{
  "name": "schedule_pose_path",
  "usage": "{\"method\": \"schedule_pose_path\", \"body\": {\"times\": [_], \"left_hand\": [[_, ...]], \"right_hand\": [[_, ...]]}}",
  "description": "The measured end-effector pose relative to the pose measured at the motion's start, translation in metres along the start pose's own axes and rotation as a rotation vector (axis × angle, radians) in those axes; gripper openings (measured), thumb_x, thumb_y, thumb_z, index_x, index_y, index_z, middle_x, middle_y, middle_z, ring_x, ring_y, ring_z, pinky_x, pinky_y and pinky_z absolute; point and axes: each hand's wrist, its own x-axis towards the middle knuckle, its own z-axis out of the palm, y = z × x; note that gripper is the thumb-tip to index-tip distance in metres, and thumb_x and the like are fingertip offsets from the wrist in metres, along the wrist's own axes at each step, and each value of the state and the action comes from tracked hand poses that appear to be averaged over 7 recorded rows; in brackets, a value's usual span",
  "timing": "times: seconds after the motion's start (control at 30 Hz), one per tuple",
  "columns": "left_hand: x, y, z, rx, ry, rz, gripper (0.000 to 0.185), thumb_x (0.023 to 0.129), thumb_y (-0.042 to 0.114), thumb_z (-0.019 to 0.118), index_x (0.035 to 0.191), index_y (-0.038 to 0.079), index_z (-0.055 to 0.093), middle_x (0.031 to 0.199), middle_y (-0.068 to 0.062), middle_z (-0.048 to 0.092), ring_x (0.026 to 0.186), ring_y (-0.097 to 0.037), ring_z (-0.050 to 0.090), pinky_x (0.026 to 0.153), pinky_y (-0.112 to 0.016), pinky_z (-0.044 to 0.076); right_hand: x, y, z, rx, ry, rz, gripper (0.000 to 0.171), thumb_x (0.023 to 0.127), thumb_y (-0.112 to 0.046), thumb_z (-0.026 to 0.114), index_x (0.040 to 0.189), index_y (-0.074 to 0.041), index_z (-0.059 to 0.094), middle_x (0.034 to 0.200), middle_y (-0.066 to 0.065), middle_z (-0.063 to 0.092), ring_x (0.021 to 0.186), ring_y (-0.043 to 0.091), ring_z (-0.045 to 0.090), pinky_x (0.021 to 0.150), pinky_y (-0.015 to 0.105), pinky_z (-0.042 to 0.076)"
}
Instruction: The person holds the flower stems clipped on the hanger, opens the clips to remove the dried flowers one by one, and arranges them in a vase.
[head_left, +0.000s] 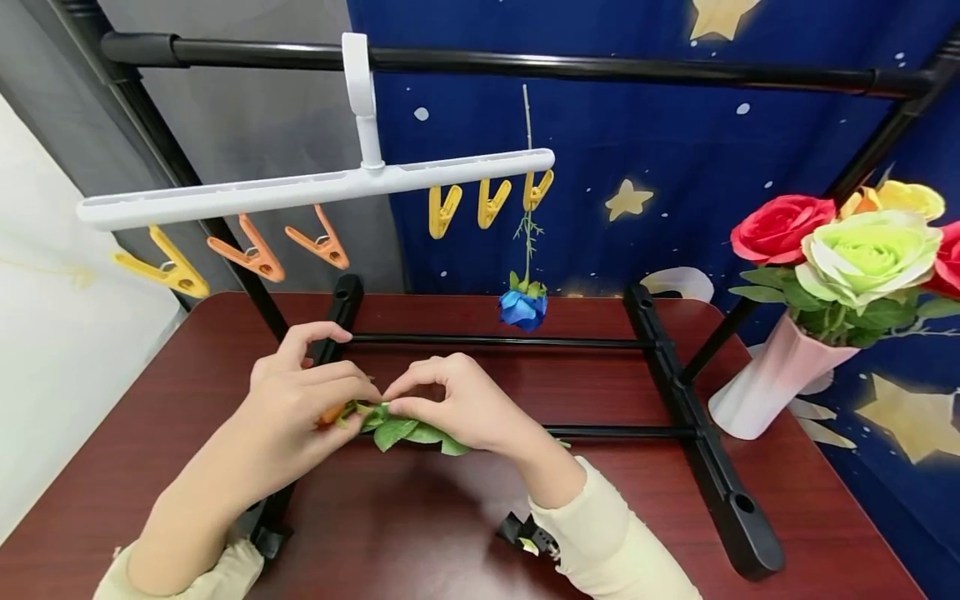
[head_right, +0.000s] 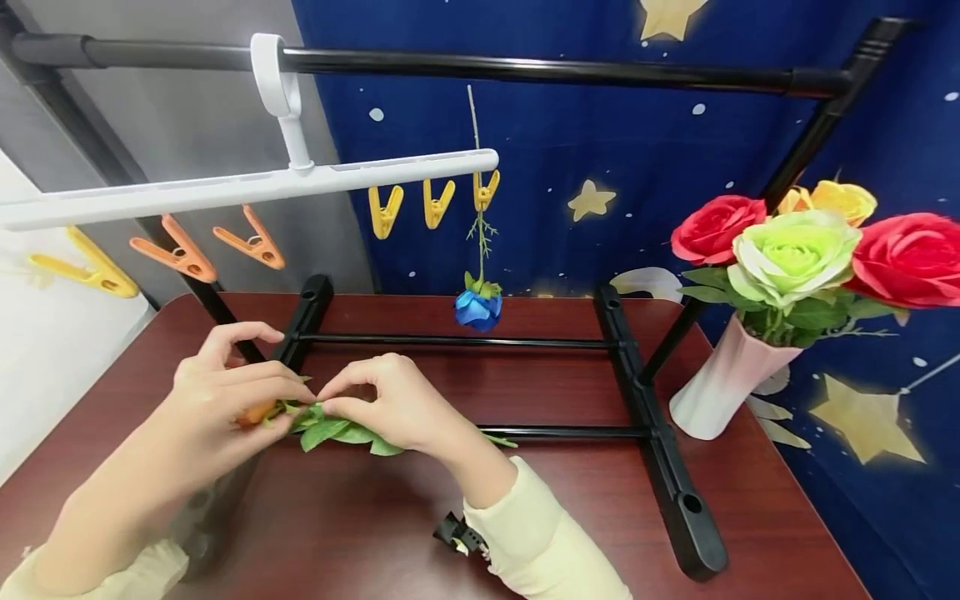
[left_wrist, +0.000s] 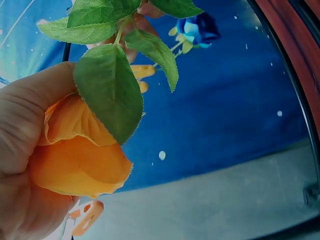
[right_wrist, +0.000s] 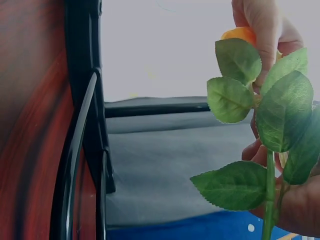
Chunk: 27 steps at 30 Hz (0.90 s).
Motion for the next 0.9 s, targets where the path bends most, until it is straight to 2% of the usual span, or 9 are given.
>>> {"method": "schedule_pose_path", "body": {"times": [0.2, 0.37, 0.5, 0.6, 0.7, 0.8, 0.9], "left_hand": [[0.007, 0.005, 0.009, 0.000, -0.058, -0.041, 0.029, 0.070, 0.005, 0.081, 0.085, 0.029, 0.072, 0.087, 0.021, 0.067, 0.124, -0.023, 0.043, 0.064, -0.043, 0.034], [0.012, 0.008, 0.012, -0.021, -0.089, -0.068, 0.027, 0.071, 0.015, 0.085, 0.092, 0.028, 0.074, 0.095, 0.019, 0.070, 0.128, -0.024, 0.041, 0.067, -0.047, 0.032], [0.014, 0.009, 0.014, -0.067, -0.084, -0.083, 0.027, 0.074, 0.023, 0.084, 0.099, 0.026, 0.074, 0.101, 0.017, 0.071, 0.130, -0.024, 0.040, 0.072, -0.049, 0.032], [0.015, 0.009, 0.014, -0.106, -0.063, -0.088, 0.026, 0.078, 0.026, 0.081, 0.103, 0.026, 0.073, 0.105, 0.015, 0.071, 0.130, -0.024, 0.040, 0.073, -0.049, 0.033], [0.016, 0.007, 0.013, -0.149, -0.018, -0.098, 0.025, 0.082, 0.021, 0.078, 0.105, 0.024, 0.073, 0.107, 0.013, 0.071, 0.128, -0.023, 0.042, 0.074, -0.045, 0.034], [0.017, 0.003, 0.013, -0.206, 0.052, -0.107, 0.025, 0.083, 0.012, 0.076, 0.108, 0.019, 0.074, 0.107, 0.008, 0.072, 0.124, -0.023, 0.046, 0.085, -0.040, 0.039], [0.018, 0.000, 0.014, -0.269, 0.126, -0.112, 0.021, 0.088, 0.013, 0.073, 0.109, 0.015, 0.074, 0.106, 0.004, 0.072, 0.120, -0.022, 0.049, 0.097, -0.027, 0.039]], "right_hand": [[-0.012, 0.004, -0.007, 0.013, 0.016, 0.046, 0.010, 0.091, -0.012, 0.071, 0.097, -0.008, 0.077, 0.091, 0.003, 0.075, 0.079, 0.000, 0.056, 0.067, 0.019, 0.049], [-0.021, 0.008, -0.015, -0.006, 0.032, 0.075, 0.010, 0.092, -0.013, 0.070, 0.098, -0.010, 0.077, 0.094, 0.001, 0.076, 0.083, 0.003, 0.056, 0.070, 0.020, 0.048], [-0.026, 0.010, -0.020, 0.003, 0.041, 0.102, 0.010, 0.091, -0.013, 0.071, 0.098, -0.009, 0.077, 0.094, 0.002, 0.075, 0.083, 0.005, 0.055, 0.070, 0.020, 0.049], [-0.030, 0.013, -0.024, 0.018, 0.047, 0.117, 0.009, 0.091, -0.012, 0.071, 0.097, -0.008, 0.076, 0.092, 0.004, 0.074, 0.082, 0.004, 0.055, 0.068, 0.020, 0.050], [-0.033, 0.015, -0.029, 0.001, 0.057, 0.126, 0.008, 0.091, -0.013, 0.071, 0.096, -0.010, 0.077, 0.090, 0.002, 0.075, 0.082, 0.004, 0.055, 0.069, 0.021, 0.050], [-0.037, 0.016, -0.037, -0.044, 0.075, 0.120, 0.007, 0.090, -0.014, 0.073, 0.095, -0.012, 0.077, 0.090, -0.002, 0.074, 0.083, 0.006, 0.054, 0.070, 0.026, 0.049], [-0.042, 0.016, -0.045, -0.078, 0.090, 0.120, 0.006, 0.089, -0.014, 0.073, 0.094, -0.014, 0.078, 0.090, -0.004, 0.073, 0.083, 0.008, 0.054, 0.070, 0.029, 0.048]]}}
